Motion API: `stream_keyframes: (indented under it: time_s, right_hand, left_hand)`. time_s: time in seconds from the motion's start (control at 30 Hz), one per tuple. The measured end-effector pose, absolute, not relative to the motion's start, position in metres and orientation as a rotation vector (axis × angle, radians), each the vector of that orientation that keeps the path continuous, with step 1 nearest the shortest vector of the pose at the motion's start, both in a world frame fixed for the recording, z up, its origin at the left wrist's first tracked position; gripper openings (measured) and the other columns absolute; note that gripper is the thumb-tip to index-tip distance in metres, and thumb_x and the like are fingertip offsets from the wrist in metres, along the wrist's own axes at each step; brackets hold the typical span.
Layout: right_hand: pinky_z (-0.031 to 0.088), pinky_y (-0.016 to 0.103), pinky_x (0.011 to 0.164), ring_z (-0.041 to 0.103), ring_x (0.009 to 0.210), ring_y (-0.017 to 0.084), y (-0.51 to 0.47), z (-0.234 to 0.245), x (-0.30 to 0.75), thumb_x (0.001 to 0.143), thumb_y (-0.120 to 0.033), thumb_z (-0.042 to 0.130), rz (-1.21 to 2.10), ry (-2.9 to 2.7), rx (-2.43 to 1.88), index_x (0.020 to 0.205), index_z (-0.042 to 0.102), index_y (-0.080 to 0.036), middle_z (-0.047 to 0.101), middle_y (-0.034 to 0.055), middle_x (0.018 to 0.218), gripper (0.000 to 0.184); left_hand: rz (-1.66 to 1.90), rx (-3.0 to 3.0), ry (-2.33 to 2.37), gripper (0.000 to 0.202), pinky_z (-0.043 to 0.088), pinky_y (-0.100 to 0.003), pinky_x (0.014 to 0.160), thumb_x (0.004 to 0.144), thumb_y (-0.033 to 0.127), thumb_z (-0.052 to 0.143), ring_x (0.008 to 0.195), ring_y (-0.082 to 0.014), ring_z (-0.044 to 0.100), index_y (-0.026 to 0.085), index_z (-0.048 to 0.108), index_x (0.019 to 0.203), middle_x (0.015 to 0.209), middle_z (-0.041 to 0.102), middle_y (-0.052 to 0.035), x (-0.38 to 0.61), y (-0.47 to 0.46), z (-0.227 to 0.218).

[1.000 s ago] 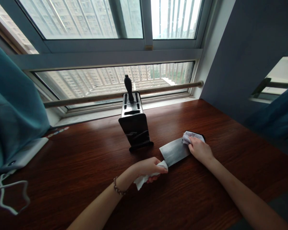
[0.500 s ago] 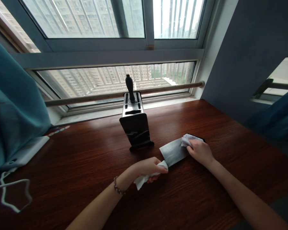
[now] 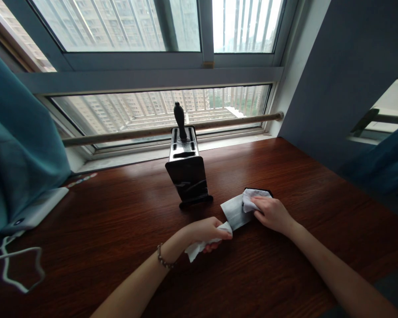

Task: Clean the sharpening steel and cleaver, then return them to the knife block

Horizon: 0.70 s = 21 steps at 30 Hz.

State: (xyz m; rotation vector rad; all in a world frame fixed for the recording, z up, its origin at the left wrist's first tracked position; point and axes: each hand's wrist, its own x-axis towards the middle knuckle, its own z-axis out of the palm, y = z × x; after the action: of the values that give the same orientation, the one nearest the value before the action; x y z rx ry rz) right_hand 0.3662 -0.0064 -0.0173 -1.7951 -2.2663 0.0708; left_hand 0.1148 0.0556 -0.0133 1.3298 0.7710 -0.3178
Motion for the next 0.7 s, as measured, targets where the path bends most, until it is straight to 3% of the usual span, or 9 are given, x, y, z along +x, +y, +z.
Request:
stream_keyframes:
  time_s: [0.3, 0.47, 0.7]
  right_hand:
    - [0.041, 0.031, 0.094, 0.056, 0.109, 0.02, -0.007, -0.02, 0.362, 0.078, -0.02, 0.041, 0.186, -2.25, -1.731, 0.111, 0.059, -0.014, 0.062, 0.0086, 0.116, 0.038]
    - [0.044, 0.031, 0.08, 0.061, 0.094, 0.02, -0.004, -0.016, 0.364, 0.08, -0.024, 0.039, 0.169, -2.147, -1.93, 0.101, 0.061, -0.02, 0.067, 0.0059, 0.104, 0.031]
    - [0.039, 0.031, 0.065, 0.062, 0.077, 0.02, -0.001, -0.016, 0.377, 0.082, -0.031, 0.035, 0.046, -1.996, -2.234, 0.088, 0.06, -0.023, 0.068, 0.0052, 0.084, 0.027]
  left_hand:
    - [-0.321, 1.315, 0.779, 0.037, 0.035, -0.018, 0.031, 0.067, 0.05, 0.063, 0.035, -0.0069, 0.041, 0.017, 0.046, 0.072, 0.048, 0.047, 0.0042, 0.115, 0.056, -0.015]
    - [-0.335, 1.341, 0.776, 0.038, 0.035, -0.018, 0.031, 0.068, 0.05, 0.062, 0.036, -0.0072, 0.042, 0.017, 0.045, 0.07, 0.048, 0.047, 0.004, 0.116, 0.056, -0.014]
    - [-0.333, 1.328, 0.782, 0.037, 0.036, -0.018, 0.031, 0.067, 0.05, 0.063, 0.036, -0.007, 0.042, 0.017, 0.046, 0.071, 0.048, 0.047, 0.0042, 0.115, 0.056, -0.012]
